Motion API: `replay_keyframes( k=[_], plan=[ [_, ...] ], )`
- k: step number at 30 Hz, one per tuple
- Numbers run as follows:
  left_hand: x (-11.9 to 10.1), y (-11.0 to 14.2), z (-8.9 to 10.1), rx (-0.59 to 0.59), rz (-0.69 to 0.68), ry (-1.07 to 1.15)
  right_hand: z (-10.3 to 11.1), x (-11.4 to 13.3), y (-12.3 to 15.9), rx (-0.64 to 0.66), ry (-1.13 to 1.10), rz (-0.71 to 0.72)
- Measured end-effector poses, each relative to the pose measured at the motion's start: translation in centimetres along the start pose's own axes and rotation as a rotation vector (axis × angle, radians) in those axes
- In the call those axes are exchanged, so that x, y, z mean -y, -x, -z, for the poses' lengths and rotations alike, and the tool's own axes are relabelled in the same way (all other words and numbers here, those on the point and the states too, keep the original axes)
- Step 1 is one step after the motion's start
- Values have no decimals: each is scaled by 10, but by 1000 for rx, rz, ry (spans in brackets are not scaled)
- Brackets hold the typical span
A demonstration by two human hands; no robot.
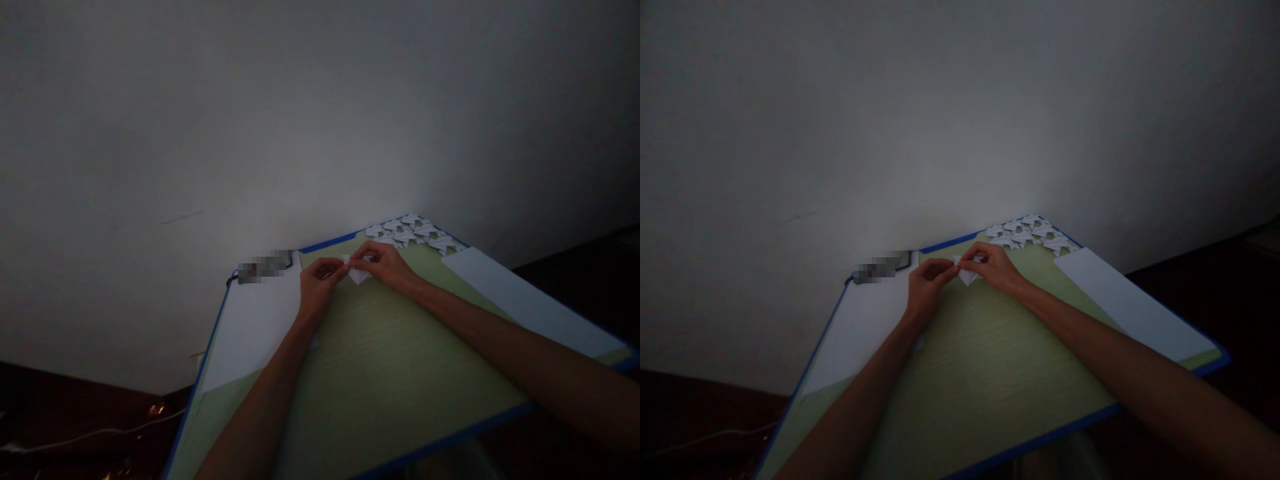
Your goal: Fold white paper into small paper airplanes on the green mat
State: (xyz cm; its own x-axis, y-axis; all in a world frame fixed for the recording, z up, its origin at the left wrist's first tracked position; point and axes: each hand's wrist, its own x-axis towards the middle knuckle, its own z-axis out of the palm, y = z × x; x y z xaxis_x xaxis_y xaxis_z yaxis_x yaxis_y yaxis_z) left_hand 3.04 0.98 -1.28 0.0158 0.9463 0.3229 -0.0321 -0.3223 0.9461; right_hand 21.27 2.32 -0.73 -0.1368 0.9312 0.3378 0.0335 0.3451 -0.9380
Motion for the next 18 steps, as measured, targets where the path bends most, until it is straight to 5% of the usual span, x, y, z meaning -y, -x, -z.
replay_keyframes(
  k=[18],
  plan=[
    [3, -1, 3, 59, 17, -126, 2, -6, -1, 34, -52, 17]
  ],
)
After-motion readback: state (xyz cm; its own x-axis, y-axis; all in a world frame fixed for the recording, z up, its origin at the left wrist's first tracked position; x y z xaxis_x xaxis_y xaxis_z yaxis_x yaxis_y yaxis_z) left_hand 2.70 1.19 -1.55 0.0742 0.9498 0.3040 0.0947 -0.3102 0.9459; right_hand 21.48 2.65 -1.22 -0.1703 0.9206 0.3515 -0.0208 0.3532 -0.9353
